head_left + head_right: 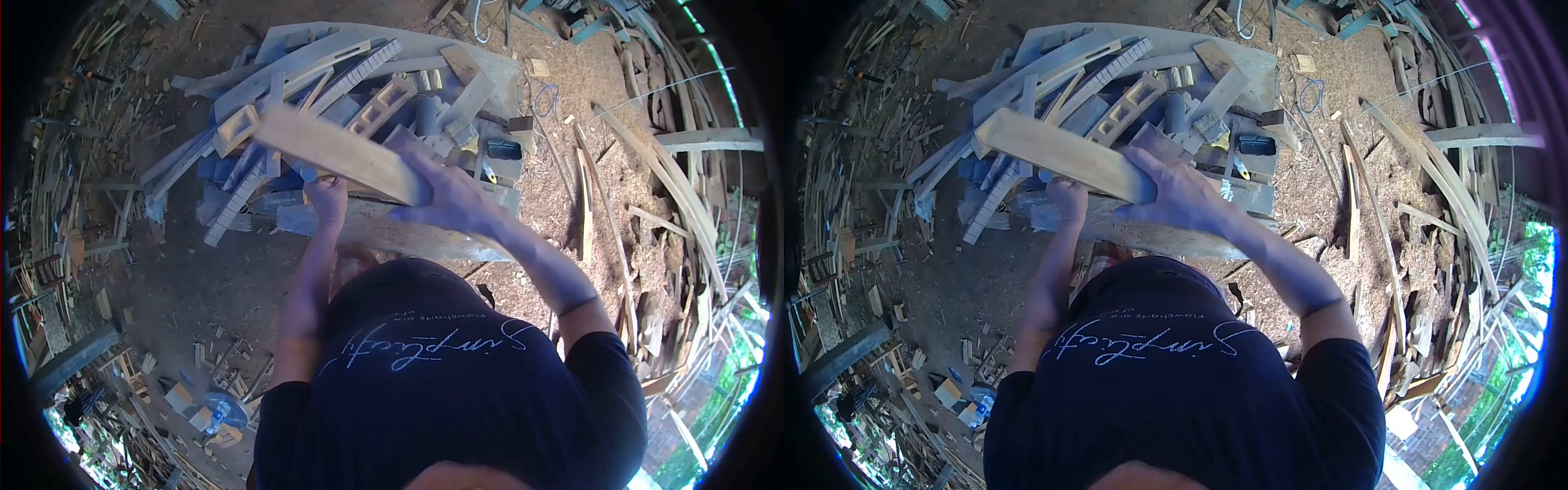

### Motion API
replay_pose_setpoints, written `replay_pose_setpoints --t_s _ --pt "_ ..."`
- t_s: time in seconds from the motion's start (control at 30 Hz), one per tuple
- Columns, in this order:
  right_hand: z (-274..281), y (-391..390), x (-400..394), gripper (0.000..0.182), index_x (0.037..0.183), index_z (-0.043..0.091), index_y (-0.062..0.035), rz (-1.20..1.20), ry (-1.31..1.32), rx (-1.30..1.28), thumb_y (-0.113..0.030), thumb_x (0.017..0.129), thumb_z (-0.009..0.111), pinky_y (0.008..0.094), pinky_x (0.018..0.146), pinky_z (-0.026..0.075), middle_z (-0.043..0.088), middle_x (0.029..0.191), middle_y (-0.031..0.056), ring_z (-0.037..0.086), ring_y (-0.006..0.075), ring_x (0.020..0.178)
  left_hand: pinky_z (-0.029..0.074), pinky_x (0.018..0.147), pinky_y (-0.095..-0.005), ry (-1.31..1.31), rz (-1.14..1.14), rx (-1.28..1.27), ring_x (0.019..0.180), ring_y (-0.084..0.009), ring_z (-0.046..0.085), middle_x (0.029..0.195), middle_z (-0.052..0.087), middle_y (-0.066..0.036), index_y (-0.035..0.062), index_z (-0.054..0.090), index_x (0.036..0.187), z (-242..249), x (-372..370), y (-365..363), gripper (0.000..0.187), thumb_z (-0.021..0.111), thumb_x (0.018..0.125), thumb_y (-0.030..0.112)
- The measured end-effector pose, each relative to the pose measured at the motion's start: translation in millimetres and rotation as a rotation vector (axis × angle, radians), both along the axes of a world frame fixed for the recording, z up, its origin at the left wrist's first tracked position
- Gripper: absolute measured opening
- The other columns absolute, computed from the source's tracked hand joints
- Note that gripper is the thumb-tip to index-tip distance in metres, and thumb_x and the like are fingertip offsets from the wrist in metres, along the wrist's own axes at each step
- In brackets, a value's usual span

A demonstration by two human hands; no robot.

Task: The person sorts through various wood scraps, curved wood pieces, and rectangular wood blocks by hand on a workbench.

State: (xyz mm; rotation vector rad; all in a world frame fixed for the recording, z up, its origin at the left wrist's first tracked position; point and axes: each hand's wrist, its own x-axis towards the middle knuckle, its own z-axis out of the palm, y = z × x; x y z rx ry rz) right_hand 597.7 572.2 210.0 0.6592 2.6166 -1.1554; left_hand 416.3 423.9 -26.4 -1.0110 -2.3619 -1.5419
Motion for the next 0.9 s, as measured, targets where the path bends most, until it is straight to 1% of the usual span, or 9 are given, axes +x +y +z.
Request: replay_pose_setpoints --t_s 0.03,0.07,0.13,0.3,0.4,0.43,0.5,0.57,0.9 --pt "-21 9 -1 0.088 0.143 0.041 -0.0143 0.004 -0.092 -0.031 -0.054 0.072 0.075 0.0447 0.091 0.052 0.067 0.107 0.0237 0.067 0.0374 0.100 0.053 0.068 -0.0291 0.083 -0.019 -0.035 0.073 -0.0183 0.067 0.083 0.070 -0.010 -0.0049 0.060 0.100 -3 -2 -3 0.026 0.074 0.084 0.010" --pt "-38 13 0 0.089 0.144 0.040 -0.0135 0.013 -0.016 0.088 -0.053 0.073 0.076 0.0442 0.092 0.052 0.067 0.108 0.0236 0.067 0.0372 0.101 0.053 0.067 -0.0264 -0.408 0.061 0.195 0.073 -0.0164 0.067 0.079 0.069 -0.008 -0.0066 0.060 0.096 21 10 3 0.026 0.074 0.086 0.014" --pt "-26 16 -10 0.090 0.144 0.039 -0.0128 0.050 0.061 0.217 -0.052 0.073 0.076 0.0437 0.093 0.051 0.067 0.108 0.0235 0.066 0.0371 0.101 0.055 0.070 -0.0276 -0.531 0.085 0.221 0.081 -0.0166 0.066 0.088 0.067 -0.010 -0.0072 0.061 0.099 15 -7 -1 0.024 0.071 0.085 0.008" --pt "-29 0 -22 0.089 0.144 0.040 -0.0098 0.033 0.302 -0.086 -0.050 0.073 0.077 0.0426 0.095 0.049 0.067 0.111 0.0200 0.065 0.0374 0.105 0.057 0.066 -0.0265 -0.868 0.175 0.535 0.076 -0.0132 0.065 0.092 0.065 -0.009 -0.0022 0.061 0.095 13 -9 -4 0.025 0.075 0.085 0.016" --pt "-59 8 -34 0.088 0.143 0.042 -0.0098 0.131 0.200 0.055 -0.050 0.073 0.077 0.0428 0.096 0.048 0.064 0.116 0.0200 0.063 0.0370 0.109 0.060 0.066 -0.0278 -0.428 0.185 0.335 0.080 -0.0138 0.064 0.093 0.063 -0.007 0.0001 0.059 0.097 -16 -22 -3 0.024 0.075 0.084 0.012" --pt "-63 14 -36 0.088 0.143 0.042 -0.0097 0.160 0.111 0.091 -0.050 0.073 0.077 0.0429 0.097 0.048 0.064 0.118 0.0204 0.063 0.0371 0.110 0.060 0.066 -0.0278 -0.420 0.187 0.339 0.080 -0.0138 0.064 0.093 0.063 -0.007 0.0001 0.059 0.097 -10 -23 -4 0.024 0.075 0.084 0.012" --pt "-53 21 -32 0.089 0.144 0.041 -0.0100 0.160 0.160 0.181 -0.049 0.073 0.077 0.0410 0.097 0.047 0.064 0.116 0.0212 0.063 0.0353 0.110 0.058 0.064 -0.0254 -0.891 0.111 0.464 0.081 -0.0131 0.063 0.092 0.062 -0.007 0.0017 0.058 0.098 10 -15 -5 0.024 0.075 0.084 0.010" --pt "-27 22 -23 0.090 0.145 0.041 -0.0069 -0.085 0.071 -0.095 -0.043 0.073 0.081 0.0376 0.102 0.044 0.060 0.126 0.0207 0.060 0.0303 0.116 0.059 0.067 -0.0277 -0.878 0.123 0.463 0.082 -0.0128 0.063 0.093 0.061 -0.006 0.0031 0.057 0.099 25 -8 -5 0.023 0.074 0.084 0.008" --pt "-24 38 21 0.092 0.146 0.040 -0.0065 -0.204 0.116 0.009 -0.040 0.072 0.083 0.0383 0.096 0.049 0.064 0.117 0.0222 0.065 0.0304 0.108 0.049 0.058 -0.0276 -0.581 0.255 0.343 0.062 -0.0106 0.060 0.070 0.065 -0.004 0.0029 0.060 0.078 32 3 23 0.020 0.076 0.084 0.013"
